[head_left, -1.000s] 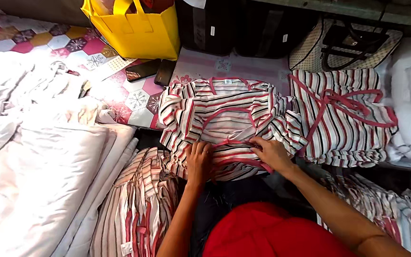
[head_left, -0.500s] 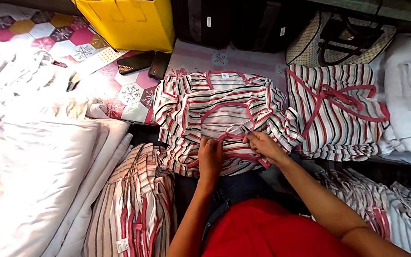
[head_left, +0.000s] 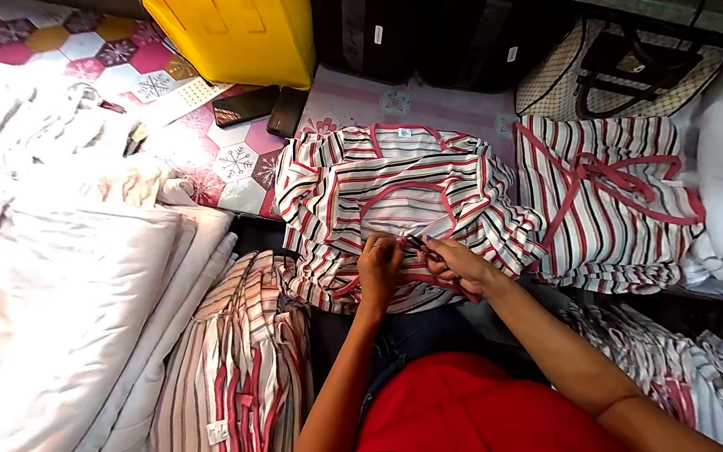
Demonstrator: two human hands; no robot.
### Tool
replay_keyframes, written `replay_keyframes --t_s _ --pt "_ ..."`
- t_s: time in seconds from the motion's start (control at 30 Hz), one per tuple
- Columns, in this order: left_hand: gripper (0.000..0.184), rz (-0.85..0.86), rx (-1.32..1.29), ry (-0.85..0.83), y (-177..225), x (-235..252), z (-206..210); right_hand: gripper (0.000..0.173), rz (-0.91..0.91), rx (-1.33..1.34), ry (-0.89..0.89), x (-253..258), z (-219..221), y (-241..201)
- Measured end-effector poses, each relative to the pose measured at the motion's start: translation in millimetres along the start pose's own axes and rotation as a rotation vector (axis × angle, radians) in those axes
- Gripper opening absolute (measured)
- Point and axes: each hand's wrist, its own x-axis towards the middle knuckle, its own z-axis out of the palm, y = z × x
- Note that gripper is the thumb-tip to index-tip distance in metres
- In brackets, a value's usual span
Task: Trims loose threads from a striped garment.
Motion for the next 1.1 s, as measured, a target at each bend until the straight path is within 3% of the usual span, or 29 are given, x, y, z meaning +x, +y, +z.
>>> replay_keyframes --t_s 0.3,0.6,0.8,1.1 --pt "0.009 -0.111 -0.297 -0.052 -2.9 -3.6 -6.9 0.043 0.090 -0.051 -0.042 4.6 0.4 -3.6" --pt "0.008 -0.097 -0.197 -0.039 -1.3 -6.8 -8.1 0.038 0.035 -0.106 0.028 12.1 4.6 1.7" --pt "0.011 -0.197 -0.230 -0.061 0.9 -8.2 -13.8 0.041 0.066 -0.100 0.005 3.2 0.6 0.9" --pt "0.011 -0.179 -0.254 -0.061 1.0 -9.0 -11.4 0.039 0.047 -0.128 0.050 13.0 7.4 0.9"
